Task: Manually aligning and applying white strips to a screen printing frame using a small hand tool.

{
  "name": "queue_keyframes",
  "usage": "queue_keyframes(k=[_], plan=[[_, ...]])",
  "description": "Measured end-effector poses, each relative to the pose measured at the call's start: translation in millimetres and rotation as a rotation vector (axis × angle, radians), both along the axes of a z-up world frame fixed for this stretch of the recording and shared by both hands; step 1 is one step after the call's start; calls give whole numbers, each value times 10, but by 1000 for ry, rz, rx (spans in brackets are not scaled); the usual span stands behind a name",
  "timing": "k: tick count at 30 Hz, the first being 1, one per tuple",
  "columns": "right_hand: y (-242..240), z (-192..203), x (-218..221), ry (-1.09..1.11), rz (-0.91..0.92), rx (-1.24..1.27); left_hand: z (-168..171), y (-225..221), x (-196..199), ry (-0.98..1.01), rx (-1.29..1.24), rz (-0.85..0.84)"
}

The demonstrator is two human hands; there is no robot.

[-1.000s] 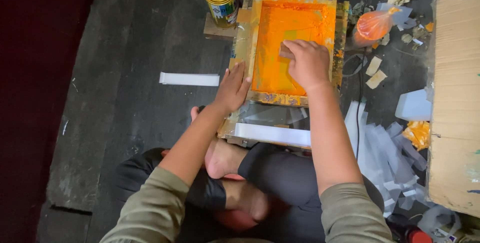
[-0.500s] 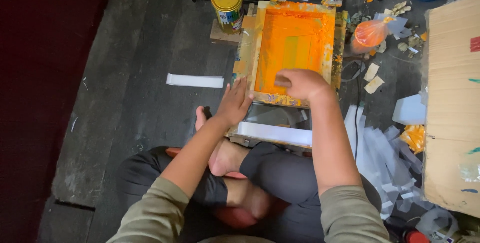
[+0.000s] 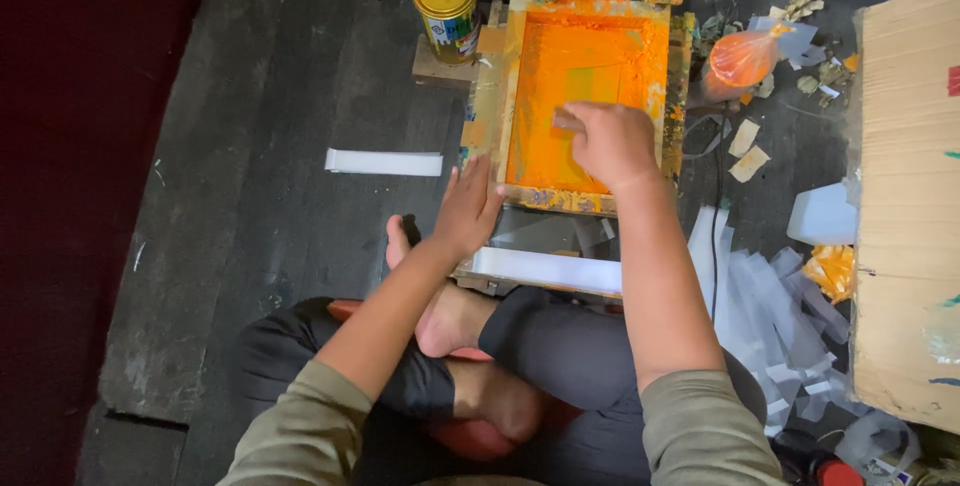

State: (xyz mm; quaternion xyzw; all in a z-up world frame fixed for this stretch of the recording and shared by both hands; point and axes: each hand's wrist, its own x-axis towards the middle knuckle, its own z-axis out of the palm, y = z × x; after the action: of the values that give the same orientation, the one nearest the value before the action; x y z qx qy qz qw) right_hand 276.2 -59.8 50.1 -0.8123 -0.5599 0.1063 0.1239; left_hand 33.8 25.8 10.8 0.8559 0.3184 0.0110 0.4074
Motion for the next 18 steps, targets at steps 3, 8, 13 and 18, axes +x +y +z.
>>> queue_keyframes(k=[3, 8, 13, 18], plan=[[66, -483, 200, -196, 33, 176, -238, 230, 206, -61, -62, 34], [91, -711, 203, -157, 62, -16, -224, 312, 323, -102, -44, 49], [39, -490, 126, -4, 74, -188, -223, 329, 258, -133, -103, 32], [-22, -229, -16, 132, 87, -364, -93, 198, 102, -42, -86, -8]])
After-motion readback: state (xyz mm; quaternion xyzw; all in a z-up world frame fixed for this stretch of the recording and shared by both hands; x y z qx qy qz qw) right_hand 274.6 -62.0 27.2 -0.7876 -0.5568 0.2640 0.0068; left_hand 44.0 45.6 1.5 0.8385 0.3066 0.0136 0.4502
